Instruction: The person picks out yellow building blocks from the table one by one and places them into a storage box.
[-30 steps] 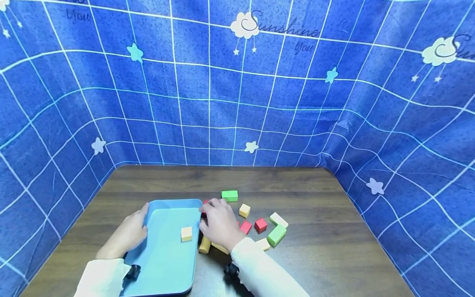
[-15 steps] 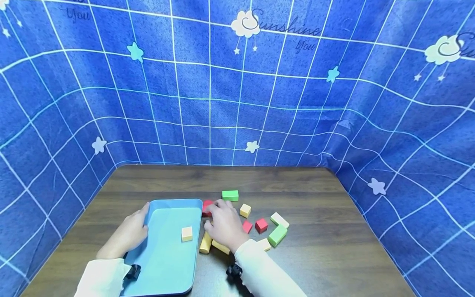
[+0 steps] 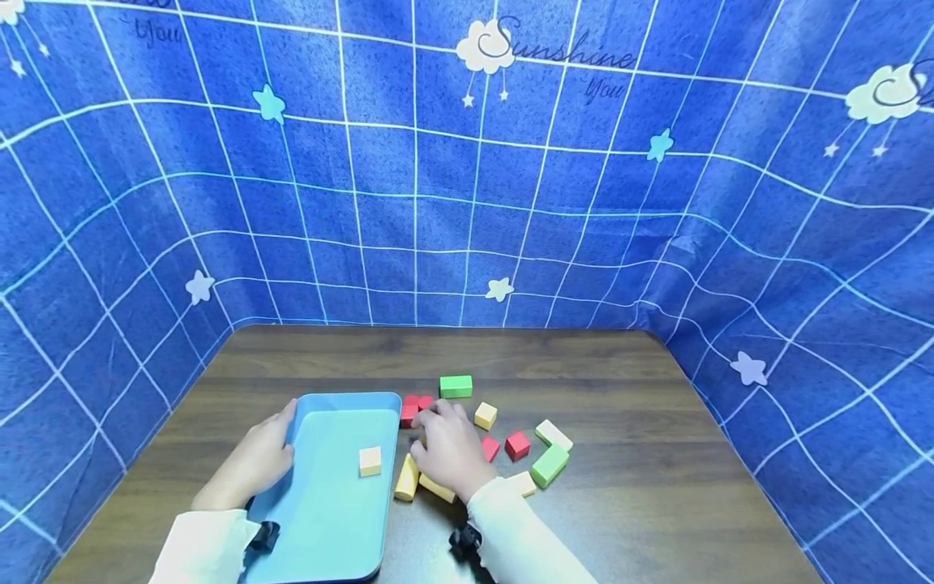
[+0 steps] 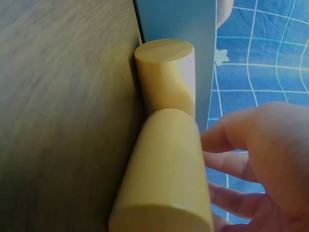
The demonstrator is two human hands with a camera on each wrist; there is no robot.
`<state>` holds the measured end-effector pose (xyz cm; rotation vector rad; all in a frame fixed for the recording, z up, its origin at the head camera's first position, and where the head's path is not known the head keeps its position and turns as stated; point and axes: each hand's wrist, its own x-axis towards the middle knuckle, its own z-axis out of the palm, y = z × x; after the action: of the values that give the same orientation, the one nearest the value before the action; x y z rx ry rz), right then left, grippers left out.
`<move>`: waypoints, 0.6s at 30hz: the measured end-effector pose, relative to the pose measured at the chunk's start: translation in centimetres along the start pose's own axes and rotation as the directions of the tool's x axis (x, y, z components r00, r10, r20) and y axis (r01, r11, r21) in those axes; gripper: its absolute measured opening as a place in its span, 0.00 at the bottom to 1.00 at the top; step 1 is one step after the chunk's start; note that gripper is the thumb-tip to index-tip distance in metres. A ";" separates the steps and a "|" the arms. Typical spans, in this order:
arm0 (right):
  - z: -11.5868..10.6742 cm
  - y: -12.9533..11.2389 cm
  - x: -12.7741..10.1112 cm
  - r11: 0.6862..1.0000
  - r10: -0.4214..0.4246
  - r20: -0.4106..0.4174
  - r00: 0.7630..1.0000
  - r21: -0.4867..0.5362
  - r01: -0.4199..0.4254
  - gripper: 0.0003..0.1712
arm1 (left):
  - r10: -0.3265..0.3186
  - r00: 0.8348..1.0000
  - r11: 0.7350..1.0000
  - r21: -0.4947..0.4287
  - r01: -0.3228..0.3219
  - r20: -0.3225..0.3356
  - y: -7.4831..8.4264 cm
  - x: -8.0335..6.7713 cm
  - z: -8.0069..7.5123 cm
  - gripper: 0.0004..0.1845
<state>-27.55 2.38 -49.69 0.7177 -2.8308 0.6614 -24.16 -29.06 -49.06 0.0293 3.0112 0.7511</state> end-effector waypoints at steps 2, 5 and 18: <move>0.1 0.1 0.1 1.000 0.004 0.003 1.000 0.004 -0.004 0.16 | -0.003 1.000 1.000 -0.005 0.003 0.000 -0.1 0.0 0.0 0.38; 0.2 0.2 0.0 1.000 0.012 0.002 1.000 0.001 -0.012 0.16 | -0.003 1.000 1.000 -0.009 0.003 0.001 -0.2 0.0 0.2 0.38; 0.4 0.3 0.0 1.000 0.007 0.003 1.000 0.006 -0.007 0.14 | 0.007 1.000 1.000 0.000 -0.007 -0.002 -0.2 0.0 0.1 0.38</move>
<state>-27.71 2.44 -50.11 0.7104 -2.8369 0.6714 -24.21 -29.23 -49.21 0.0392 3.0143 0.7526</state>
